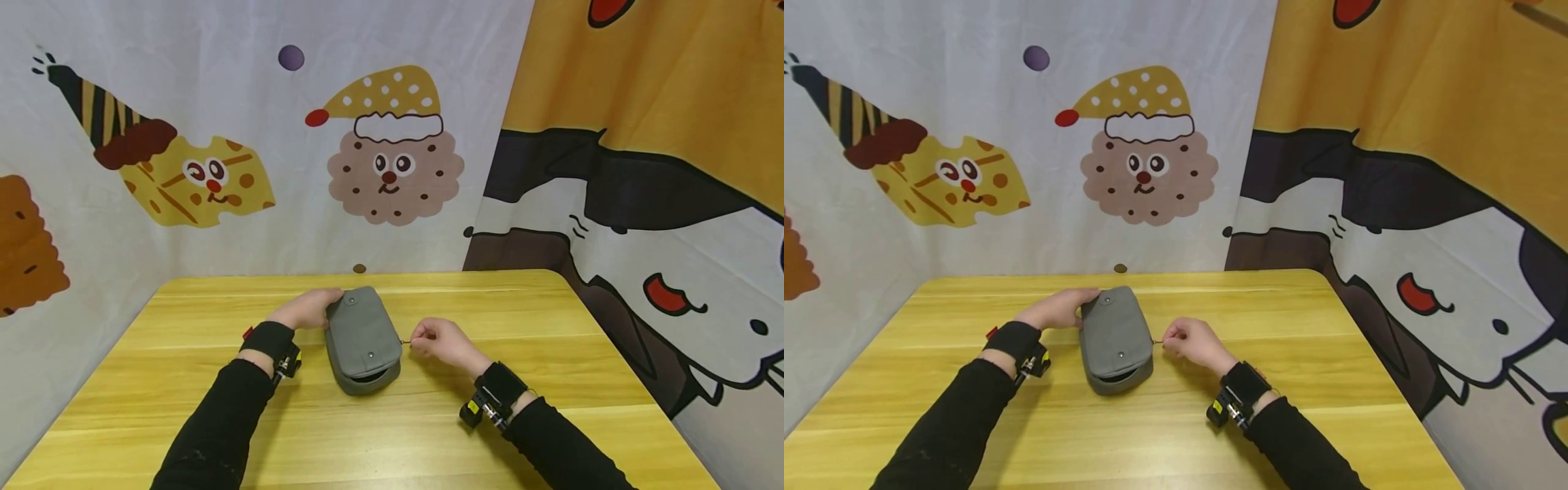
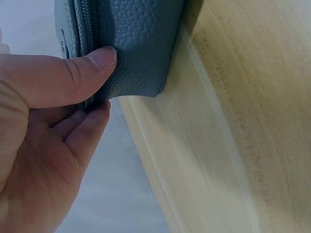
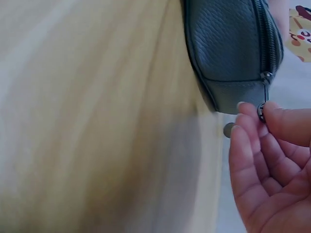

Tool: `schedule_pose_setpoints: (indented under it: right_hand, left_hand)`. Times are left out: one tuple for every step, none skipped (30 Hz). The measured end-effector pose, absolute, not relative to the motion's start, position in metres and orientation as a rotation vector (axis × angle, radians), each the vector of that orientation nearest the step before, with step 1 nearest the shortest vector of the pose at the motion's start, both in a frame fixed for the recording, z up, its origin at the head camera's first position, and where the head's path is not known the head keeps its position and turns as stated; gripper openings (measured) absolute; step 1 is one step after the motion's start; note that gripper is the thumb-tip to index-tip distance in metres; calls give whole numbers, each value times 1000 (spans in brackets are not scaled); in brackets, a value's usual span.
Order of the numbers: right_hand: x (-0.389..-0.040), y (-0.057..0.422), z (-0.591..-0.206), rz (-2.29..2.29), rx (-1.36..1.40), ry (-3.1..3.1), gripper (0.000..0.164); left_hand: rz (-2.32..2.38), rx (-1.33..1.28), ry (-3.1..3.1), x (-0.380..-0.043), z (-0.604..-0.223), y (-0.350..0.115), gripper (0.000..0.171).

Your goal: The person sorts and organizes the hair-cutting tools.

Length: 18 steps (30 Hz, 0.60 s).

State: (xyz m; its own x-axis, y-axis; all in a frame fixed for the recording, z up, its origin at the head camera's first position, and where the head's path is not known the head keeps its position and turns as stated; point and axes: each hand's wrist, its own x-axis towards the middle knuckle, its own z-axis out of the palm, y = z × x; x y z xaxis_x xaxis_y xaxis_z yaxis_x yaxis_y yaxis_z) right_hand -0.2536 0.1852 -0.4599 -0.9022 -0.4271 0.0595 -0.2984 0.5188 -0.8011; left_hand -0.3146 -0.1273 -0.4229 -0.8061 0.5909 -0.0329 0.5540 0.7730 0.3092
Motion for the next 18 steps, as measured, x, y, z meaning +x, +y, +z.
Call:
schedule_pose_setpoints:
  right_hand:
    - [-254, 186, -458, -1317, -654, 2642, 6]
    - [-253, 187, -456, -1295, -680, 2676, 6]
    - [-253, 188, -454, -1274, -706, 2707, 7]
    - [-253, 188, -453, -1251, -729, 2735, 7]
    - [-253, 188, -452, -1229, -755, 2760, 7]
    - [-253, 188, -452, -1216, -778, 2776, 7]
    - [-253, 188, -451, -1201, -797, 2792, 7]
    - [-253, 188, -451, -1193, -807, 2800, 7]
    - [-253, 188, -451, -1189, -814, 2805, 7]
    - [-253, 187, -452, -1183, -825, 2812, 7]
    - [-253, 187, -452, -1183, -835, 2815, 7]
    - [-253, 187, -452, -1183, -844, 2817, 7]
    - [-253, 187, -453, -1182, -851, 2820, 7]
    - [-253, 188, -453, -1182, -857, 2823, 7]
    - [-253, 188, -454, -1183, -863, 2826, 7]
    - [-253, 188, -455, -1184, -870, 2830, 8]
    - [-253, 188, -455, -1185, -875, 2833, 8]
    - [-253, 188, -456, -1186, -881, 2835, 8]
  left_hand:
    - [432, 925, 2838, -315, -423, -127, 69]
    - [431, 930, 2839, -314, -423, -127, 69]
    - [430, 934, 2839, -314, -422, -127, 69]
    - [429, 935, 2839, -314, -422, -127, 69]
    - [430, 936, 2839, -314, -422, -127, 68]
    - [431, 938, 2838, -313, -421, -127, 68]
    - [433, 936, 2836, -313, -421, -127, 68]
    - [434, 936, 2834, -313, -421, -127, 68]
    - [436, 932, 2833, -312, -420, -127, 68]
    - [435, 933, 2833, -312, -420, -127, 68]
    - [436, 935, 2833, -312, -420, -127, 68]
    - [436, 931, 2832, -312, -420, -127, 68]
    - [437, 928, 2832, -311, -420, -127, 68]
    - [436, 930, 2832, -311, -420, -127, 68]
    - [436, 930, 2832, -311, -420, -127, 68]
    - [433, 935, 2834, -311, -419, -127, 68]
    - [434, 936, 2834, -311, -419, -127, 68]
    - [433, 938, 2833, -311, -419, -127, 68]
